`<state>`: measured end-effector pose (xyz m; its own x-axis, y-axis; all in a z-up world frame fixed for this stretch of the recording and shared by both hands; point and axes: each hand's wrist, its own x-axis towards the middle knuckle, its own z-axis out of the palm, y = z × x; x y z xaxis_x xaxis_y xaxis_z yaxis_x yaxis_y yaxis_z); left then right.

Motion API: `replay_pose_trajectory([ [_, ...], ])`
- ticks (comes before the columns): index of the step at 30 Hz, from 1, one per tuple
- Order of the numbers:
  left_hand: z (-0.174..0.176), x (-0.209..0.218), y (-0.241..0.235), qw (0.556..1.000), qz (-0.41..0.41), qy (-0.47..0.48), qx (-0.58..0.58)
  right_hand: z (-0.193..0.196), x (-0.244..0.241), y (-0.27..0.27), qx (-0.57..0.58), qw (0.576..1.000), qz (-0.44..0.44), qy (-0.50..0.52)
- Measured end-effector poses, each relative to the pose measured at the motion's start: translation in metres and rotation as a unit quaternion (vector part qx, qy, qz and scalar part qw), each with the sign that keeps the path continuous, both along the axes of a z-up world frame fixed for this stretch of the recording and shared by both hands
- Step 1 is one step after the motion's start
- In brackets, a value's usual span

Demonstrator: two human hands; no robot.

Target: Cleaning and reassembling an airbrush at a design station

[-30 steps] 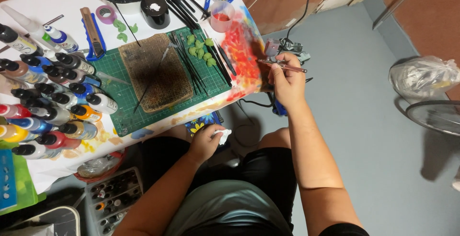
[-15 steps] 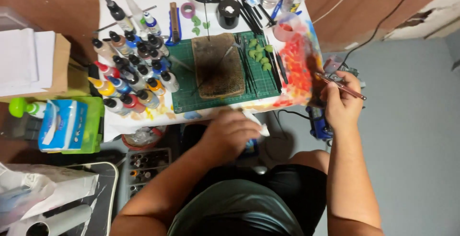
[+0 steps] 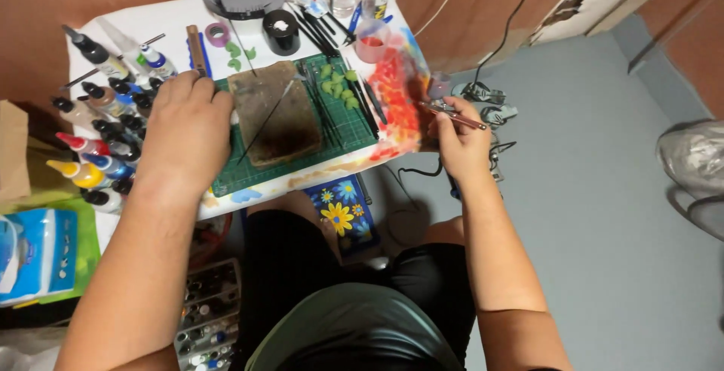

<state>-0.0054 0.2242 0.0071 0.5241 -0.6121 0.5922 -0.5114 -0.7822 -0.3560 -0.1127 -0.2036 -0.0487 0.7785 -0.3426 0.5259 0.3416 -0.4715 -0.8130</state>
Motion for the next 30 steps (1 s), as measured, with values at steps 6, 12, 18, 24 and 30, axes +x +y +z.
replay_pose_trajectory([
  [6, 0.006, -0.046, -0.048, 0.985, -0.135, 0.026, -0.105, 0.006, -0.001, -0.006, -0.029, 0.999, 0.016, 0.027],
  [12, -0.017, -0.061, -0.093, 0.972, -0.194, 0.062, -0.116, -0.002, 0.002, -0.011, 0.000, 1.000, 0.008, 0.028],
  [18, -0.037, -0.060, -0.108, 0.968, -0.198, 0.073, -0.133, -0.005, -0.005, -0.004, 0.039, 0.999, -0.004, 0.026],
  [24, -0.042, -0.073, -0.185, 0.857, -0.347, 0.277, -0.260, -0.018, -0.004, 0.009, 0.005, 0.997, 0.000, -0.081],
  [30, -0.049, -0.075, -0.267, 0.790, -0.207, 0.464, -0.343, 0.009, -0.033, 0.039, -0.063, 0.990, -0.091, -0.091],
])
